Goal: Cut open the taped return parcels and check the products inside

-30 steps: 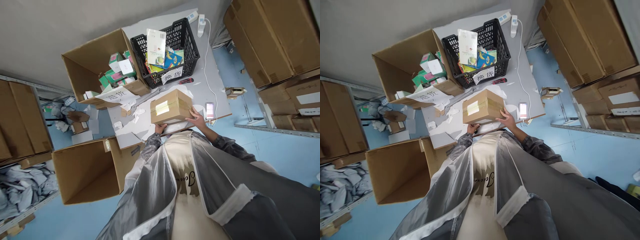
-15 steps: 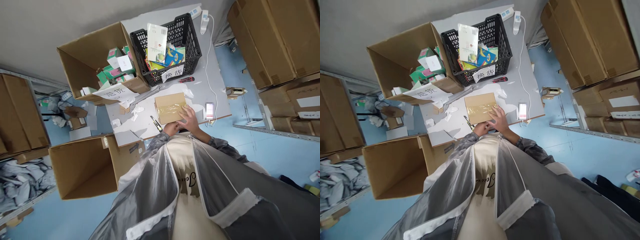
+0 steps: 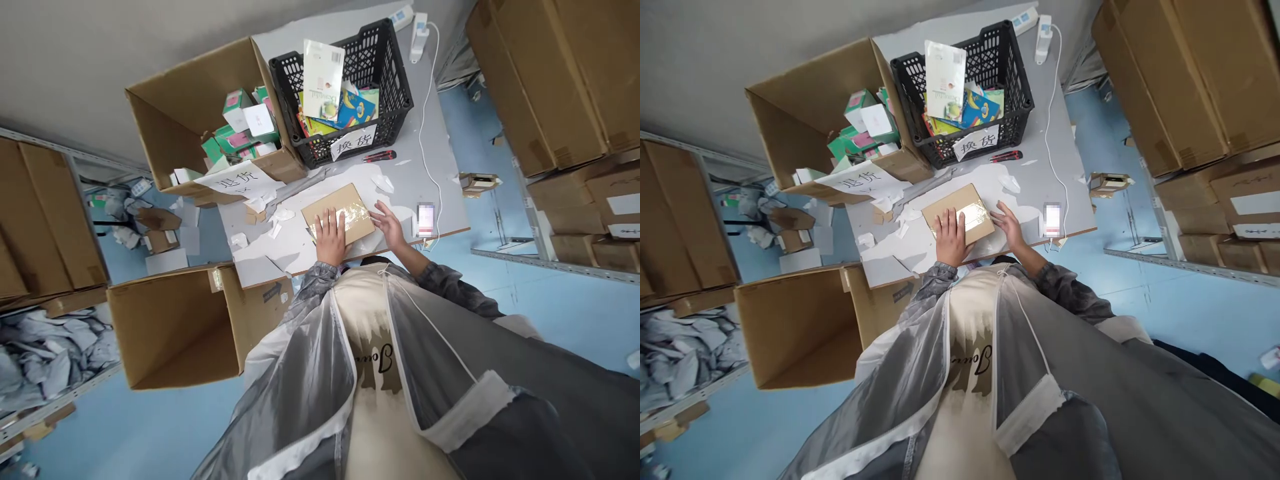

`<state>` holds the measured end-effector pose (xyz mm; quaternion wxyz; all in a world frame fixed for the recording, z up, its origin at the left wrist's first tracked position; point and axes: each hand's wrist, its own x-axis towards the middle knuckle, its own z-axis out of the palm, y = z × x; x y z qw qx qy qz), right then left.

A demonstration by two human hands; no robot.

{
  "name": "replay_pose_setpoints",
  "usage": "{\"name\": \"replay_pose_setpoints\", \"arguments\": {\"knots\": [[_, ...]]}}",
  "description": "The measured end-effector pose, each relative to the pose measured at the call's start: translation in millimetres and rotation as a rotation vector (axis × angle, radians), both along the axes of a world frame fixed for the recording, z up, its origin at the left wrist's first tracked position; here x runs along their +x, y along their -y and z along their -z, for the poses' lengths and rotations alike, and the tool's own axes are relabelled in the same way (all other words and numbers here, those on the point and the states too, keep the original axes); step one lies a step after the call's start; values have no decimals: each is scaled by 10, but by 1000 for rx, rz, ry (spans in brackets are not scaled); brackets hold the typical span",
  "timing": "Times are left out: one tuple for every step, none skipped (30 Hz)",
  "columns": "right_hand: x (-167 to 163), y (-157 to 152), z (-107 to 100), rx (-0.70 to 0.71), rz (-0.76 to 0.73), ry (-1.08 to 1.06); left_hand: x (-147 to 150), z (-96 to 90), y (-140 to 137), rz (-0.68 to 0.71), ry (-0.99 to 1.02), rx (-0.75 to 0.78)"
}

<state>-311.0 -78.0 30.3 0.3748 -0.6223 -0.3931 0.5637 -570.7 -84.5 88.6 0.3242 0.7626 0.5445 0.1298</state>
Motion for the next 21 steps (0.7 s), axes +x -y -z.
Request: {"name": "replay_pose_setpoints", "arguments": {"knots": [[16,-71,106,-92,29,-9,-50,20,29,2,-2,0],[11,-145,208,-178,37,9,-126,33,58,3,-8,1],[-15,-217,301,-252,35,41,-224,40,88,3,-18,3],[-61,-283,383,-304,24,64,-338,47,119,-2,-29,5],[-126,-340,453,-333,5,73,-462,56,155,-11,-41,7],[-203,-388,511,-338,-18,67,-591,68,196,-25,-50,8],[-290,-425,557,-321,-41,46,-721,83,242,-44,-58,8],[-380,-454,593,-294,-56,20,-847,102,293,-67,-65,7],[-469,-475,619,-272,-59,-2,-965,122,346,-93,-72,7],[-552,-488,635,-264,-50,-18,-1075,143,399,-121,-82,7],[-624,-495,642,-274,-35,-30,-1175,163,448,-147,-92,8],[-681,-495,640,-292,-20,-41,-1264,183,490,-166,-102,9],[-718,-487,630,-312,-9,-50,-1342,203,524,-178,-111,9],[-730,-471,613,-325,-2,-59,-1410,224,548,-183,-117,8],[-716,-446,589,-319,7,-67,-1465,247,563,-183,-120,6],[-673,-414,560,-299,23,-70,-1506,274,569,-182,-119,1],[-603,-375,525,-271,44,-63,-1527,309,567,-184,-114,-7],[-507,-331,487,-240,64,-47,-1526,353,558,-192,-102,-18],[-391,-283,446,-211,82,-20,-1498,407,543,-207,-81,-32],[-260,-234,404,-183,96,16,-1442,472,520,-227,-51,-49],[-124,-184,362,-158,106,56,-1357,545,490,-251,-10,-68]]}}
